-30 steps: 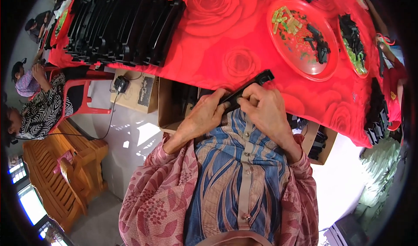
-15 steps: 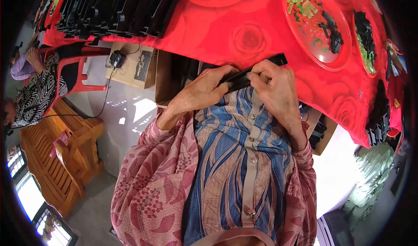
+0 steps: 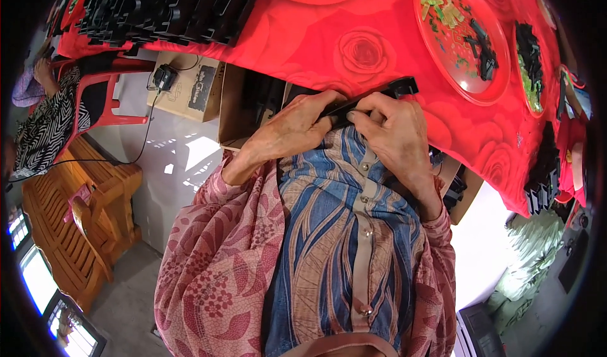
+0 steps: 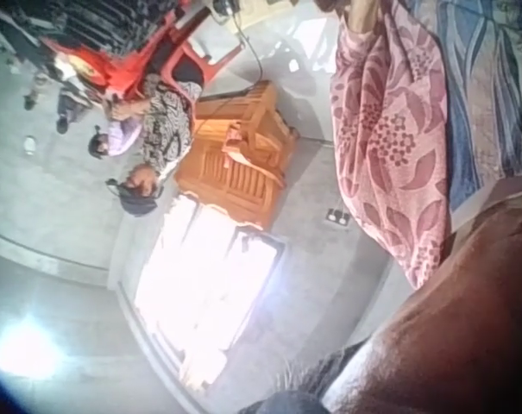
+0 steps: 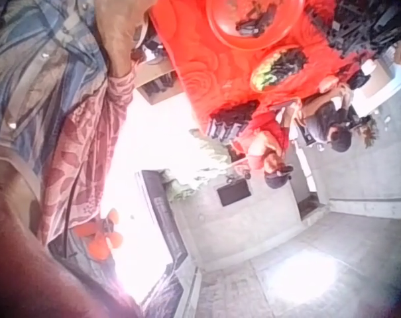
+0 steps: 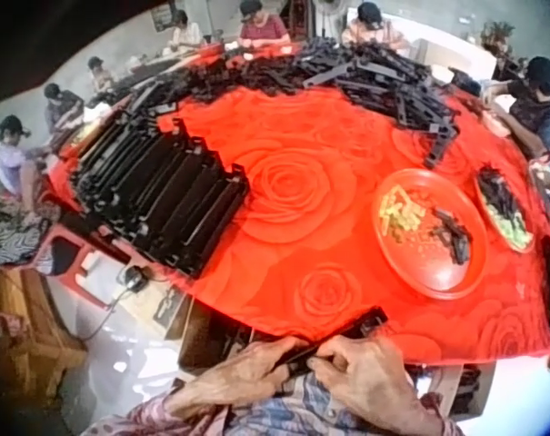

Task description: The person assembles plastic components by hand, inserting small parts and springs into plastic housings and pressing the pieces into place.

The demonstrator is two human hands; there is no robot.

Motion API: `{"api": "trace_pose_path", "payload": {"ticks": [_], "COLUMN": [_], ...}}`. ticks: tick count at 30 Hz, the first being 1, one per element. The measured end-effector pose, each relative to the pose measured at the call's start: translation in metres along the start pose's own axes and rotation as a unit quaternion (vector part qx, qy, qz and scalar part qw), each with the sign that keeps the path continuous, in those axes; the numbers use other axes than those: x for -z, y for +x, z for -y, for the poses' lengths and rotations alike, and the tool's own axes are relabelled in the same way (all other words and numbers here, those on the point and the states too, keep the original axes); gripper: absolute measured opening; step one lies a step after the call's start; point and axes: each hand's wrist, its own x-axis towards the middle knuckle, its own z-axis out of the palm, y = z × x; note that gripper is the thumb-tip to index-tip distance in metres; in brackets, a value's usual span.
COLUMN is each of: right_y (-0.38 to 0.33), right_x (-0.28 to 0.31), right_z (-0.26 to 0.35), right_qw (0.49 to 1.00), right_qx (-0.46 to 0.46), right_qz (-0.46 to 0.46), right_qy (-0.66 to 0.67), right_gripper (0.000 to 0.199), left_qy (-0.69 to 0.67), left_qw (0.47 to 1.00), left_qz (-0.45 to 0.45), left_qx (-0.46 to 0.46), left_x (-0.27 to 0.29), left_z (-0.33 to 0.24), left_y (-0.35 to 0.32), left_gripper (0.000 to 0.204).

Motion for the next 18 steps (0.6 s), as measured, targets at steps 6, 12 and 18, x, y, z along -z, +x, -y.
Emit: {"api": "trace_pose_path", "payload": {"ticks": [6, 12, 18], "right_y": [0.001, 0.005, 0.005], "right_x": [-0.002, -0.001, -0.003], "right_z": [-0.005, -0.006, 0.001], "right_qw": [1.000, 0.999, 0.998], "right_qx": [0.017, -0.016, -0.020], "right_qz": [-0.011, 0.001, 0.004], "right_qy": [-0.015, 0.029, 0.064], "right_gripper": [0.013, 0.012, 0.012], "left_qy": [-0.123, -0.212, -0.170], "left_qw": [0.992, 0.968, 0.980], "left_qz": [0.035, 0.124, 0.102], "left_qx": [0.020, 0.056, 0.020], "left_x": [0.008, 0.027, 0.028], "left_z": [0.009, 0.016, 0.020], "left_y": [0.001, 0.002, -0.001], "left_gripper": [0.052, 0.065, 0.060]}}
